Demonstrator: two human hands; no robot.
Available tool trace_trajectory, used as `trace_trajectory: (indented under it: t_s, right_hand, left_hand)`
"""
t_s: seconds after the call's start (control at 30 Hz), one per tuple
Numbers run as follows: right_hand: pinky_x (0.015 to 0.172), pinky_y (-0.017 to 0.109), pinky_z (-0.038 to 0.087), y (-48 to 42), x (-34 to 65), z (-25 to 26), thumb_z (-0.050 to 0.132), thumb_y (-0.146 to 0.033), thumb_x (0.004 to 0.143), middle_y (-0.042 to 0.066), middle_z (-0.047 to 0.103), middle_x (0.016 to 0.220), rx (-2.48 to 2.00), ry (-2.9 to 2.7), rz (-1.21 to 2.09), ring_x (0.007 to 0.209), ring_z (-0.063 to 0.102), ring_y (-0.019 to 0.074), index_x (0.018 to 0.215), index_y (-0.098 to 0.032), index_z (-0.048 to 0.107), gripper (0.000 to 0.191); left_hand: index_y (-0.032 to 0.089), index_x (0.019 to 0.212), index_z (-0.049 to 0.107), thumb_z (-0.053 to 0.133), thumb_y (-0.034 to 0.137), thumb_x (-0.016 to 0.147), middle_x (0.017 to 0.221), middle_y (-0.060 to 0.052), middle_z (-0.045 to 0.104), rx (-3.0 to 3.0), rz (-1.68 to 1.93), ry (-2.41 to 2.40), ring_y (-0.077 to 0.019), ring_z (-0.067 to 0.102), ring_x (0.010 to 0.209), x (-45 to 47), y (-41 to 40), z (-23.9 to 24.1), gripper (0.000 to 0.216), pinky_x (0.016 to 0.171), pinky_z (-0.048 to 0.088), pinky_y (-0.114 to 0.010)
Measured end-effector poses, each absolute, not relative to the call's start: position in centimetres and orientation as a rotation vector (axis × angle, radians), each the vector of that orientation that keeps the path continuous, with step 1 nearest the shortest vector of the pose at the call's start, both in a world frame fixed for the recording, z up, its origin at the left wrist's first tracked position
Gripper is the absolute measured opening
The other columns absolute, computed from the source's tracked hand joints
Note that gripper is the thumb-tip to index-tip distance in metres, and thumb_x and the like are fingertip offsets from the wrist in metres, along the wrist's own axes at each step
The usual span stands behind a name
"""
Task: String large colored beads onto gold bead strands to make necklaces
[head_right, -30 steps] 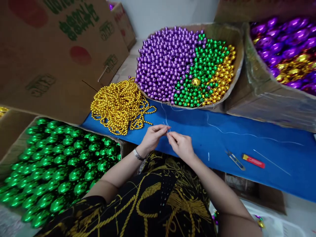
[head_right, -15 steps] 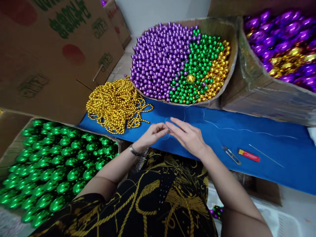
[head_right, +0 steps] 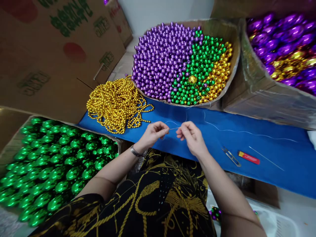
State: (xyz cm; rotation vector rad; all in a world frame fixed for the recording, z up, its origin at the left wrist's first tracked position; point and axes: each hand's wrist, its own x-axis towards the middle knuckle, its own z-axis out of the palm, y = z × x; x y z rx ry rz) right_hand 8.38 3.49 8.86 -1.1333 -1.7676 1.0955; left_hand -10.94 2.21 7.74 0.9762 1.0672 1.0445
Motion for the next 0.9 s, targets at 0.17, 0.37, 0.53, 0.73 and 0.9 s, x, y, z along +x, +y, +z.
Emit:
trace_trajectory:
  t_s: [0.17,0.37,0.53,0.73,0.9]
  right_hand:
    - [0.080,0.033,0.057,3.1,8.2,8.9,0.046,-0.037,0.099,0.010,0.069,0.119,-0.987,-1.974,0.884,0.095,0.069,0.0172,0.093,-0.021,0.060,0.022]
    - [0.090,0.039,0.052,4.3,8.4,8.4,0.039,-0.024,0.099,0.011,0.066,0.121,-0.855,-2.579,0.298,0.112,0.061,0.0219,0.096,-0.021,0.069,0.030]
    - [0.085,0.036,0.053,3.7,8.3,7.4,0.041,-0.025,0.098,0.009,0.064,0.118,-0.805,-2.572,0.275,0.106,0.059,0.0209,0.099,-0.022,0.069,0.028]
    - [0.075,0.029,0.052,2.9,8.6,7.5,0.051,-0.027,0.096,0.008,0.061,0.095,-1.066,-2.147,0.425,0.084,0.060,0.0153,0.094,-0.020,0.067,0.017]
    - [0.076,0.028,0.052,4.1,8.7,8.9,0.049,-0.029,0.098,0.006,0.064,0.092,-1.022,-2.246,0.592,0.085,0.063,0.0151,0.094,-0.021,0.065,0.018]
  left_hand:
    - [0.015,0.079,0.069,0.076,0.041,0.076,0.074,-0.002,0.068,1.080,1.134,1.139,-0.0087,0.056,0.064,-10.4,2.0,7.6,0.028,0.062,0.045,-0.023]
    - [0.014,0.082,0.071,0.082,0.042,0.068,0.074,-0.002,0.066,0.886,1.028,1.012,-0.0061,0.052,0.061,-10.5,2.2,7.7,0.034,0.057,0.040,-0.020]
    - [0.012,0.073,0.067,0.085,0.048,0.061,0.063,0.002,0.057,0.716,0.959,1.032,-0.0024,0.038,0.050,-10.3,2.1,7.5,0.043,0.046,0.023,-0.019]
    - [0.011,0.080,0.065,0.081,0.050,0.067,0.075,-0.001,0.062,0.766,0.982,0.967,-0.0032,0.040,0.054,-10.6,2.0,7.6,0.043,0.047,0.024,-0.019]
    - [0.012,0.082,0.067,0.073,0.047,0.078,0.078,-0.003,0.063,1.063,0.926,1.000,-0.0064,0.046,0.064,-11.2,2.0,7.6,0.036,0.056,0.032,-0.021]
